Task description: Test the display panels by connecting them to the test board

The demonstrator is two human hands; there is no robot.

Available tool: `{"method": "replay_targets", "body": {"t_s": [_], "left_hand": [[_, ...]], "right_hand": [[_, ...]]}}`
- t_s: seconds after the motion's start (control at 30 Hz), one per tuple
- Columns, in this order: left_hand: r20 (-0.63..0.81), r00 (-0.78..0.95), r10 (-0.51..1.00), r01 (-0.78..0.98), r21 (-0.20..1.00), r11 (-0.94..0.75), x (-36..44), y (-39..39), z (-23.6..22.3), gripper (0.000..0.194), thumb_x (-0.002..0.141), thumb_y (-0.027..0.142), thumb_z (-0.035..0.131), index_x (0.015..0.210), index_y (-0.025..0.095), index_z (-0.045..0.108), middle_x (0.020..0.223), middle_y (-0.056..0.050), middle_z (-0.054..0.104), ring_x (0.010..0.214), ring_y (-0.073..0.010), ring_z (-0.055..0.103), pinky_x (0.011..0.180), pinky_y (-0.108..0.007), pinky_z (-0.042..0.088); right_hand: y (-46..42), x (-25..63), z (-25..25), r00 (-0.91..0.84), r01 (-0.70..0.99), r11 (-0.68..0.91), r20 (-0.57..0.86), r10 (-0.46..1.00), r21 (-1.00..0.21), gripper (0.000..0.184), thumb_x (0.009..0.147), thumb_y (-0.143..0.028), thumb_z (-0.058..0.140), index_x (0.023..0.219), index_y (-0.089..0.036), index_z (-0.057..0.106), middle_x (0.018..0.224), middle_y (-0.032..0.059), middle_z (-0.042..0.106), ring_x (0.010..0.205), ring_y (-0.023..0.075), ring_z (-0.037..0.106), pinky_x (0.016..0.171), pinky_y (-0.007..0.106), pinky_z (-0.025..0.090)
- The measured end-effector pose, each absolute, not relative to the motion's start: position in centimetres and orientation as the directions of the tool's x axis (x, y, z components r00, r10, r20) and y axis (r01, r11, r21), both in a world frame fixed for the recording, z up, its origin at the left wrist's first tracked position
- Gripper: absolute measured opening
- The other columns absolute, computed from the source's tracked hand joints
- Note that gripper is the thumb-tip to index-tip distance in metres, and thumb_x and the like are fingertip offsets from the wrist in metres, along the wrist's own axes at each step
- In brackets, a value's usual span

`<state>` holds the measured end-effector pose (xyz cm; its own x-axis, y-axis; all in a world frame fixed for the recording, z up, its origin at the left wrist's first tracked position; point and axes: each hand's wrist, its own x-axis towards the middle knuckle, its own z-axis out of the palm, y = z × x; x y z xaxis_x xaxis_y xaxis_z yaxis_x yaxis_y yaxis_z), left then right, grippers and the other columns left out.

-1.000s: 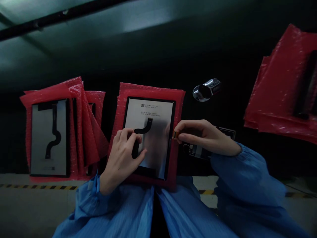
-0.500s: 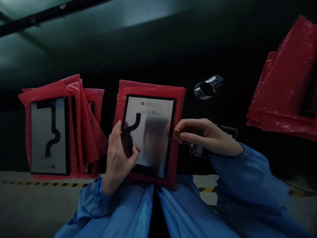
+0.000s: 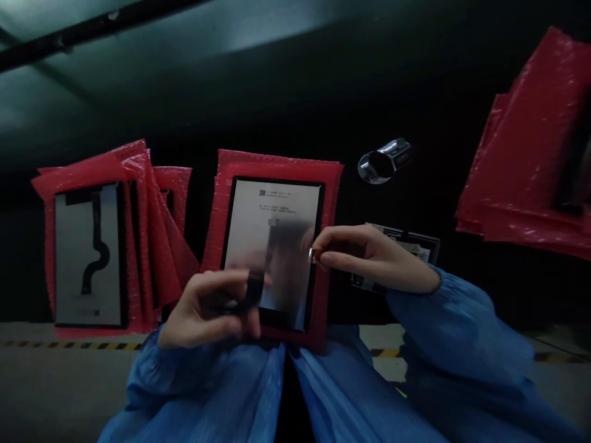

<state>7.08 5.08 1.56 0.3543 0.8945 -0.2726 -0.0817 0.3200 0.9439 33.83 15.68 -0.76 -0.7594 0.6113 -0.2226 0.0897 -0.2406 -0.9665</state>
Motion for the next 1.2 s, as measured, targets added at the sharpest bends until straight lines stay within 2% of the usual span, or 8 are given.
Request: {"method": "replay_targets", "body": {"t_s": [0.1, 0.2, 0.27, 0.37, 0.5, 0.63, 0.73, 1.2], "left_hand": [[-0.203, 0.692, 0.693, -0.152, 0.897, 0.415, 7.4, 5.5, 1.1, 0.046, 0.081, 0.057, 0.066, 0.106, 0.020, 0.077, 0.056, -0.008, 0.065, 0.044, -0.0220, 0.060, 0.045, -0.034, 0.048], [-0.197, 0.746, 0.636, -0.188, 0.854, 0.485, 8.2, 5.7, 0.8, 0.069, 0.081, 0.077, 0.048, 0.094, 0.016, 0.079, 0.051, -0.009, 0.059, 0.041, -0.0195, 0.052, 0.043, -0.034, 0.042], [-0.206, 0.738, 0.643, -0.216, 0.830, 0.515, 8.8, 5.9, 0.9, 0.077, 0.088, 0.075, 0.028, 0.074, 0.017, 0.076, 0.046, -0.009, 0.052, 0.040, -0.0180, 0.047, 0.044, -0.034, 0.040], [-0.247, 0.698, 0.672, -0.179, 0.849, 0.498, 9.4, 6.2, 1.2, 0.058, 0.091, 0.062, 0.045, 0.054, 0.020, 0.063, 0.043, -0.006, 0.048, 0.044, -0.0176, 0.048, 0.048, -0.034, 0.042], [-0.328, 0.344, 0.880, -0.053, 0.929, 0.367, 10.8, 6.9, 1.8, 0.026, 0.087, 0.041, 0.066, 0.072, 0.021, 0.069, 0.054, -0.002, 0.058, 0.047, -0.0139, 0.051, 0.046, -0.028, 0.041], [-0.187, 0.004, 0.982, 0.350, 0.921, 0.174, 12.6, 7.7, 1.8, 0.009, 0.087, 0.023, 0.067, 0.085, 0.020, 0.075, 0.064, 0.002, 0.069, 0.051, -0.0094, 0.058, 0.047, -0.020, 0.044], [-0.097, -0.047, 0.994, 0.469, 0.877, 0.107, 13.5, 8.2, 1.4, 0.010, 0.084, 0.020, 0.066, 0.083, 0.018, 0.076, 0.077, 0.000, 0.076, 0.064, -0.0117, 0.067, 0.056, -0.019, 0.051], [-0.014, -0.149, 0.989, 0.563, 0.821, 0.096, 13.5, 8.0, 0.9, 0.010, 0.084, 0.023, 0.066, 0.081, 0.019, 0.076, 0.066, 0.002, 0.071, 0.053, -0.0103, 0.061, 0.046, -0.019, 0.044]], "right_hand": [[15.6, 33.7, -0.8, -0.752, 0.094, -0.214, -0.210, 0.624, -0.972, 0.018, 0.091, -0.035, 0.064, 0.092, -0.017, 0.069, 0.091, 0.0042, 0.070, 0.080, 0.0135, 0.064, 0.070, 0.022, 0.052], [15.5, 33.8, -0.8, -0.750, 0.097, -0.204, -0.206, 0.629, -0.974, 0.020, 0.091, -0.034, 0.064, 0.094, -0.016, 0.071, 0.091, 0.0048, 0.071, 0.080, 0.0143, 0.066, 0.069, 0.023, 0.053], [15.5, 33.8, -0.9, -0.750, 0.086, -0.192, -0.191, 0.633, -0.978, 0.020, 0.091, -0.033, 0.064, 0.095, -0.014, 0.071, 0.090, 0.0050, 0.072, 0.080, 0.0145, 0.067, 0.070, 0.023, 0.053], [15.4, 33.7, -1.1, -0.738, 0.078, -0.153, -0.161, 0.655, -0.985, 0.019, 0.091, -0.032, 0.065, 0.095, -0.015, 0.073, 0.091, 0.0046, 0.074, 0.083, 0.0152, 0.068, 0.074, 0.024, 0.054], [15.0, 33.3, -1.6, -0.698, 0.044, -0.114, -0.112, 0.708, -0.993, 0.017, 0.088, -0.031, 0.069, 0.092, -0.015, 0.074, 0.090, 0.0039, 0.075, 0.083, 0.0151, 0.069, 0.073, 0.023, 0.054], [14.7, 32.8, -1.9, -0.644, 0.008, -0.127, -0.102, 0.759, -0.992, 0.018, 0.084, -0.033, 0.073, 0.088, -0.015, 0.074, 0.083, 0.0029, 0.075, 0.075, 0.0139, 0.069, 0.066, 0.021, 0.054], [14.5, 32.7, -2.0, -0.615, 0.020, -0.128, -0.113, 0.780, -0.992, 0.020, 0.083, -0.035, 0.074, 0.086, -0.014, 0.074, 0.082, 0.0034, 0.075, 0.074, 0.0142, 0.069, 0.065, 0.022, 0.054], [14.5, 32.9, -1.8, -0.615, 0.065, -0.116, -0.132, 0.777, -0.991, 0.024, 0.084, -0.038, 0.073, 0.083, -0.014, 0.074, 0.080, 0.0035, 0.074, 0.071, 0.0141, 0.067, 0.063, 0.022, 0.052]]}}
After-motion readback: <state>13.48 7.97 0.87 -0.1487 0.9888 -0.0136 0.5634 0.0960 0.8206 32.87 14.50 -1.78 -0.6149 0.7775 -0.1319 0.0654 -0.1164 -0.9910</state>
